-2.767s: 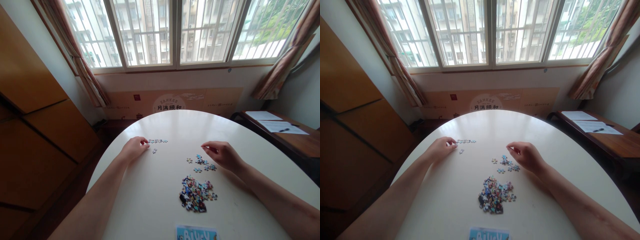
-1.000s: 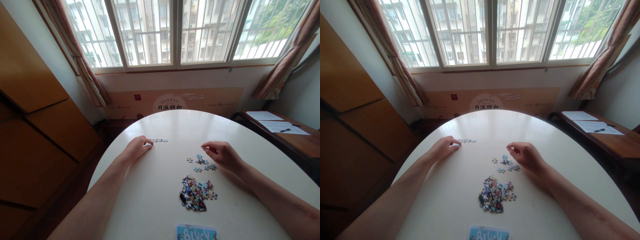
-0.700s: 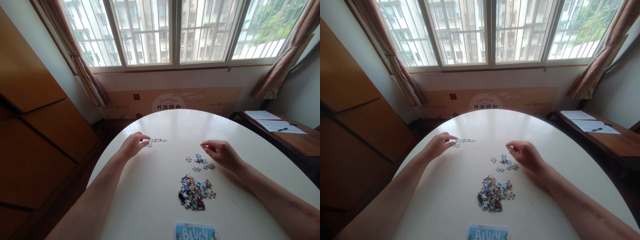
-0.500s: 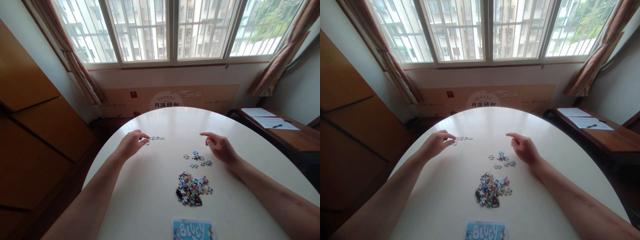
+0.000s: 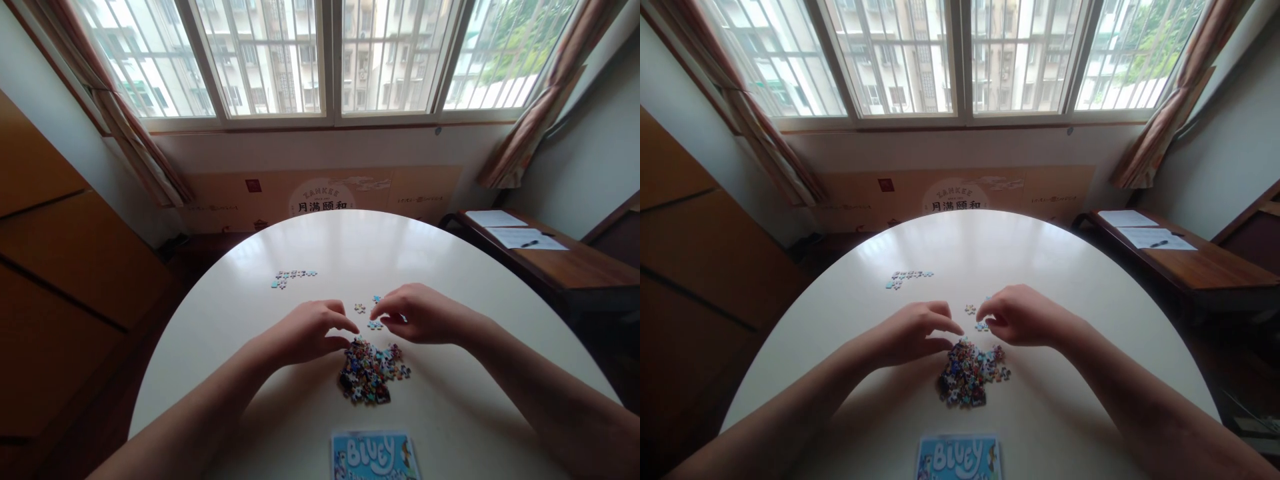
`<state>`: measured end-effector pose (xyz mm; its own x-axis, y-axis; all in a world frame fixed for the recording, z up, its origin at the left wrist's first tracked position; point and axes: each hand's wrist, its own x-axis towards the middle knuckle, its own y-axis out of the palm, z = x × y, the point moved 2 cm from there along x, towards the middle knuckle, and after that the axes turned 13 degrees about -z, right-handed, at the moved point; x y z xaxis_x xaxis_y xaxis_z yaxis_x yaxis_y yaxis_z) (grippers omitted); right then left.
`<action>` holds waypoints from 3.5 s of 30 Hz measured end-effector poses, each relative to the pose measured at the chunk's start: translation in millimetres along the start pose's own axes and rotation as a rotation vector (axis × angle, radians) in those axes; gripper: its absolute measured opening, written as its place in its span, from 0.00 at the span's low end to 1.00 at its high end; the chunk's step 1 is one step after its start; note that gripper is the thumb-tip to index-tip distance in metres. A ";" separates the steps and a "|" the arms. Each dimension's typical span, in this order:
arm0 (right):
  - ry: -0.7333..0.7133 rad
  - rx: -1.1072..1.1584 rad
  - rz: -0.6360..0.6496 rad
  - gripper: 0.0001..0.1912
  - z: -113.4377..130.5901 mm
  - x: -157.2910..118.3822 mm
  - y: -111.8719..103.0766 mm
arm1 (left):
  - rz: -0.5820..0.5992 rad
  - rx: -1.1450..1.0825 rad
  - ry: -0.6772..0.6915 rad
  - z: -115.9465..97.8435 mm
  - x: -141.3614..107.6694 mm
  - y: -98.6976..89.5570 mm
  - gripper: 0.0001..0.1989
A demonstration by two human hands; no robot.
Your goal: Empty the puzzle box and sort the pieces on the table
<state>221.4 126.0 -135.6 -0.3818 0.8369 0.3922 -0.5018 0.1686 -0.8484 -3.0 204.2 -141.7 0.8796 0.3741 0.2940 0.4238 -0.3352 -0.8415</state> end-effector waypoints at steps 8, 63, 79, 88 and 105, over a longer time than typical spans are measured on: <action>0.056 -0.048 -0.006 0.14 -16.9 -2.1 -5.4 | 0.022 -0.043 0.009 -2.9 1.9 6.8 0.10; -0.011 0.059 0.158 0.08 22.8 3.1 7.8 | -0.071 0.099 -0.101 13.5 1.0 7.7 0.10; 0.031 0.004 0.159 0.08 21.8 3.9 13.3 | -0.034 0.054 0.001 4.3 -0.5 9.0 0.08; 0.104 0.073 0.168 0.06 16.2 5.2 15.2 | -0.052 0.060 0.029 0.5 1.1 9.7 0.08; 0.409 0.300 0.234 0.10 -14.9 0.1 -4.5 | -0.030 0.164 0.027 0.1 1.7 3.5 0.11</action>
<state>235.1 133.1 -137.0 -0.2074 0.9781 -0.0154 -0.6616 -0.1518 -0.7344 -0.1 203.7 -144.2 0.8735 0.3580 0.3300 0.4107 -0.1775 -0.8943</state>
